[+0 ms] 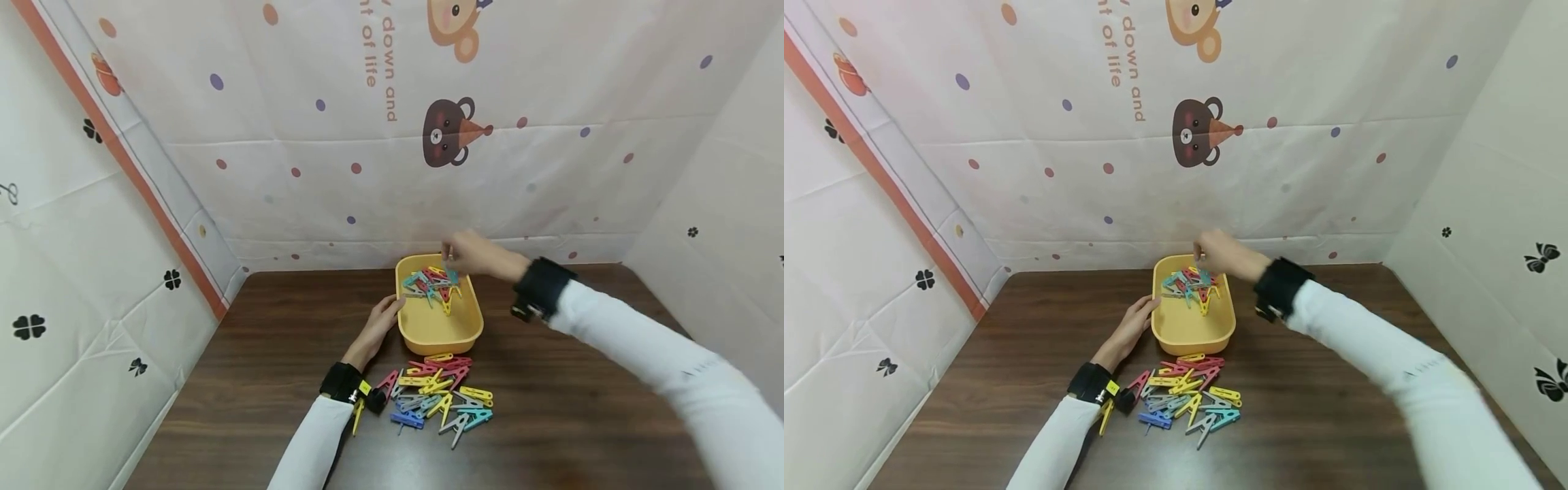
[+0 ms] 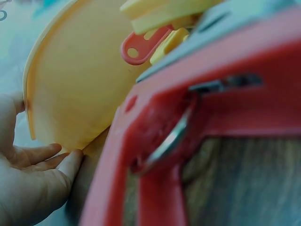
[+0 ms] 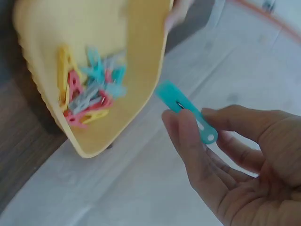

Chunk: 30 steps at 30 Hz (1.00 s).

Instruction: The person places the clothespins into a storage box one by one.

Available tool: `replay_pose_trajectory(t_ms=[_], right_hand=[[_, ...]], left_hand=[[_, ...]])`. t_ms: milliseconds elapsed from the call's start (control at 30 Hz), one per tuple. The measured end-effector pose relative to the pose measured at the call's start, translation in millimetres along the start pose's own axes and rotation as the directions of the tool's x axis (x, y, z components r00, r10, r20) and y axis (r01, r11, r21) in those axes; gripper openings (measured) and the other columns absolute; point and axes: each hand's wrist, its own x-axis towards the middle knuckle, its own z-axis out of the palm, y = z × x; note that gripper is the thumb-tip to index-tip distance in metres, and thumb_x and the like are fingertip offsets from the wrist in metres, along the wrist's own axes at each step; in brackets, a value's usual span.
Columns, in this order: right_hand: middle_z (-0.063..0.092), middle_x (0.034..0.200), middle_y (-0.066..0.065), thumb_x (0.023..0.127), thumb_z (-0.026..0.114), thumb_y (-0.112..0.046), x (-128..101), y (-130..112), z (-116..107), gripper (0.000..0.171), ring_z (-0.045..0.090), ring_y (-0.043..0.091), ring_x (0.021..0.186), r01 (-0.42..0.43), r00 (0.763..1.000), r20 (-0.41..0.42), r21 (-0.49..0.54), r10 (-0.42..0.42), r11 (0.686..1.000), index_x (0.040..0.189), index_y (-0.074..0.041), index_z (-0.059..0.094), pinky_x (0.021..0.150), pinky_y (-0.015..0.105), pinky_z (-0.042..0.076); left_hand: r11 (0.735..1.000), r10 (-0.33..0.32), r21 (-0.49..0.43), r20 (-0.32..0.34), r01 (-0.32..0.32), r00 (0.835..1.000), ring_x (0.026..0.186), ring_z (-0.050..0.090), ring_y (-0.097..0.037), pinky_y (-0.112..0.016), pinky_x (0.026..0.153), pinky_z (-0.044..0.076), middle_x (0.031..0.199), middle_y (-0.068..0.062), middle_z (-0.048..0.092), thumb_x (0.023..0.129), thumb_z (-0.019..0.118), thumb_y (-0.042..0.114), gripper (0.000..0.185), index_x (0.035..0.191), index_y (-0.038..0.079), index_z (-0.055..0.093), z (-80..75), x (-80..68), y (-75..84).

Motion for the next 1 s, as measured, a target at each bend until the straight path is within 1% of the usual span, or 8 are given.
replay_pose_trajectory(t_ms=[100,333,467,600,767,833,900,1000], right_hand=[[0.068,0.08,0.013,0.094,0.066,-0.001,37,10,7,0.006,0.072,0.026,0.066,-0.183,0.98,0.093,0.047,0.178,0.982,0.09,0.002,0.065,0.065,0.035,0.061],[0.065,0.061,0.014,0.09,0.06,0.004,89,64,68,0.019,0.065,0.017,0.049,-0.503,0.852,0.22,0.094,0.475,0.859,0.071,0.003,0.059,0.049,0.027,0.052],[0.071,0.105,0.032,0.089,0.059,0.003,96,60,87,0.009,0.066,0.016,0.049,-0.544,0.821,0.182,-0.037,0.541,0.838,0.084,0.007,0.066,0.045,0.024,0.05],[0.056,0.128,0.032,0.092,0.059,-0.002,97,54,91,0.009,0.055,0.015,0.053,-0.519,0.835,0.152,-0.104,0.529,0.848,0.089,0.005,0.064,0.05,0.024,0.046],[0.05,0.074,0.008,0.095,0.057,-0.008,85,51,74,0.034,0.046,0.013,0.051,-0.445,0.873,0.205,-0.041,0.443,0.895,0.064,-0.01,0.045,0.054,0.026,0.041],[0.043,0.066,0.002,0.097,0.057,-0.009,73,45,60,0.034,0.046,0.012,0.053,-0.37,0.904,0.209,-0.054,0.373,0.927,0.064,-0.009,0.048,0.055,0.027,0.042],[0.053,0.065,0.001,0.098,0.059,-0.01,55,35,42,0.027,0.052,0.012,0.055,-0.251,0.951,0.166,-0.088,0.263,0.964,0.071,-0.006,0.062,0.055,0.027,0.047],[0.068,0.08,0.006,0.097,0.066,-0.011,17,20,23,0.012,0.059,0.013,0.064,-0.048,0.998,0.04,-0.221,0.058,0.974,0.095,-0.002,0.072,0.059,0.029,0.052]], left_hand=[[1.0,0.008,-0.005,-0.005,-0.008,1.0,0.149,0.04,-0.033,-0.05,0.123,0.032,0.16,-0.018,0.04,0.108,0.049,0.041,0.062,0.157,0.007,0.035,-0.7,-0.4,-0.6],[1.0,0.016,-0.022,-0.01,-0.016,1.0,0.147,0.043,-0.034,-0.049,0.122,0.034,0.157,-0.019,0.042,0.108,0.048,0.039,0.06,0.156,0.004,0.037,7.2,-0.7,-3.0],[1.0,0.015,-0.026,-0.026,-0.016,1.0,0.148,0.042,-0.034,-0.049,0.122,0.034,0.157,-0.02,0.042,0.108,0.048,0.039,0.06,0.156,0.004,0.037,9.6,-1.2,-1.5],[1.0,0.007,-0.029,-0.051,-0.008,0.999,0.148,0.041,-0.034,-0.05,0.122,0.034,0.158,-0.02,0.041,0.107,0.05,0.039,0.062,0.156,0.004,0.037,6.7,-0.8,-0.9],[0.999,0.008,-0.038,-0.056,-0.011,0.998,0.148,0.041,-0.033,-0.049,0.122,0.034,0.158,-0.019,0.041,0.107,0.051,0.04,0.061,0.156,0.005,0.037,4.2,-0.5,-0.7],[0.999,0.006,-0.036,-0.053,-0.008,0.999,0.147,0.043,-0.033,-0.049,0.122,0.035,0.158,-0.019,0.043,0.107,0.05,0.04,0.061,0.156,0.005,0.038,4.3,-1.0,-1.2],[1.0,0.004,-0.025,-0.049,-0.005,0.999,0.146,0.045,-0.032,-0.048,0.121,0.036,0.157,-0.018,0.044,0.107,0.049,0.04,0.06,0.156,0.006,0.039,4.1,-1.8,-2.1],[1.0,0.009,-0.018,-0.051,-0.01,0.999,0.144,0.047,-0.032,-0.048,0.12,0.037,0.156,-0.018,0.046,0.107,0.05,0.041,0.06,0.155,0.006,0.039,1.9,-3.3,-2.3]])
